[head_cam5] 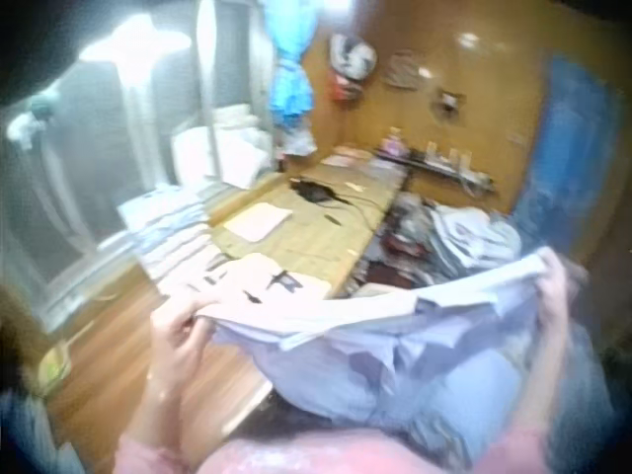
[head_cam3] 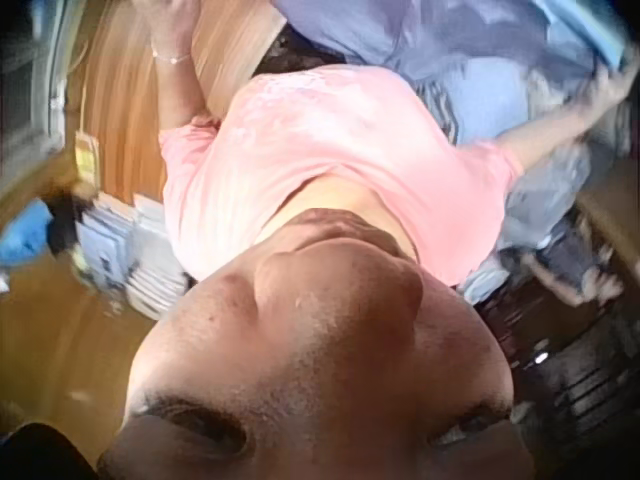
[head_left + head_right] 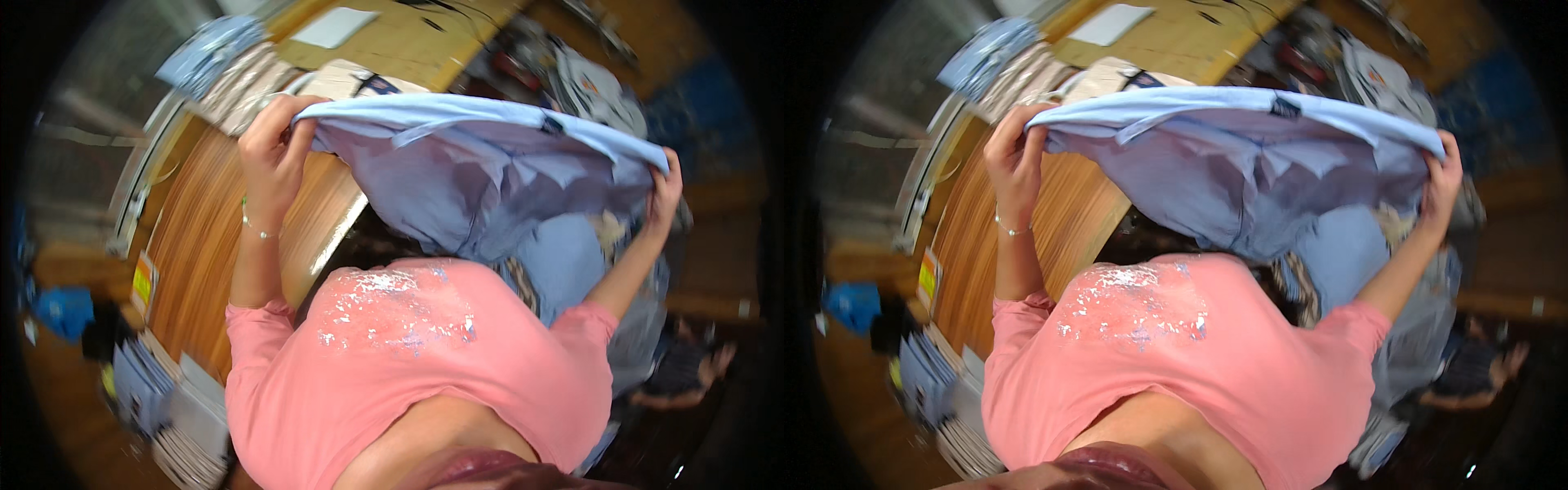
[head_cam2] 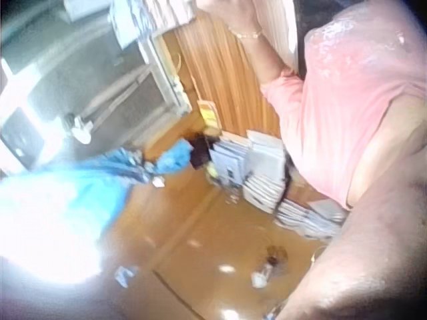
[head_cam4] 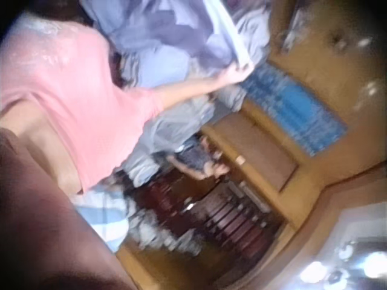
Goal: The person picks up a shirt, spreads it on a table, and folds it using a template board. The person then places the folded shirt into a plastic bag, seals the bag, and moves it to a stack of finished items.
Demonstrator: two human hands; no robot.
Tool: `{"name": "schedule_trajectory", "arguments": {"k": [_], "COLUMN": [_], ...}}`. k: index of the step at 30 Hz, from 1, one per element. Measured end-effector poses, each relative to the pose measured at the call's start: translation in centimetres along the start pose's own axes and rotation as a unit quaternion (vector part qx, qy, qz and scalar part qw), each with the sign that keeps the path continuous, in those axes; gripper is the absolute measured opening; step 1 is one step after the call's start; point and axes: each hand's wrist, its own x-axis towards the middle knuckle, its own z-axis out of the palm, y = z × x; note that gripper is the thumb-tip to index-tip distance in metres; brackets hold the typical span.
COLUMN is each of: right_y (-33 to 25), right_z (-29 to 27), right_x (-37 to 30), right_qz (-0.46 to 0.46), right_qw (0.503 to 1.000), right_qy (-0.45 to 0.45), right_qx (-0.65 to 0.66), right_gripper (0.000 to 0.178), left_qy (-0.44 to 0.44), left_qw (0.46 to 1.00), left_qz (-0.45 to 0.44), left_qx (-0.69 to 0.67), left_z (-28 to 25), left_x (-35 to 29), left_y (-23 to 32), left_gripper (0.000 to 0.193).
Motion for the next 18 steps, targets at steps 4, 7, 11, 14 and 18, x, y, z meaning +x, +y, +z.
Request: {"name": "schedule_trajectory", "arguments": {"k": [4,7,11,14,18], "right_y": [-2.2,-3.1,-4.2,-5.9,-9.4], "right_z": [5.8,9.0,18.7,22.7,27.7], "right_x": [5.2,7.1,7.6,8.0,9.2], "right_qz": [0.009,-0.042,-0.026,-0.1,-0.069], "right_qw": [0.933,0.913,0.816,0.819,0.851], "right_qy": [-0.304,-0.382,-0.562,-0.556,-0.503], "right_qx": [-0.191,-0.135,-0.131,-0.1,0.135], "right_gripper": [0.02,0.022,0.013,0.01,0.026], "left_qy": [0.156,0.193,0.244,0.282,0.264], "left_qw": [0.987,0.972,0.952,0.916,0.809], "left_qz": [-0.036,-0.083,-0.144,-0.129,-0.103], "left_qx": [0.017,0.106,0.119,0.255,0.515], "left_z": [-4.9,-8.4,-13.2,-17.3,-22.4], "left_x": [-4.1,-8.4,-11.7,-11.8,-8.6], "left_y": [2.8,5.0,8.3,9.5,6.6], "left_gripper": [0.01,0.014,0.015,0.018,0.023]}}
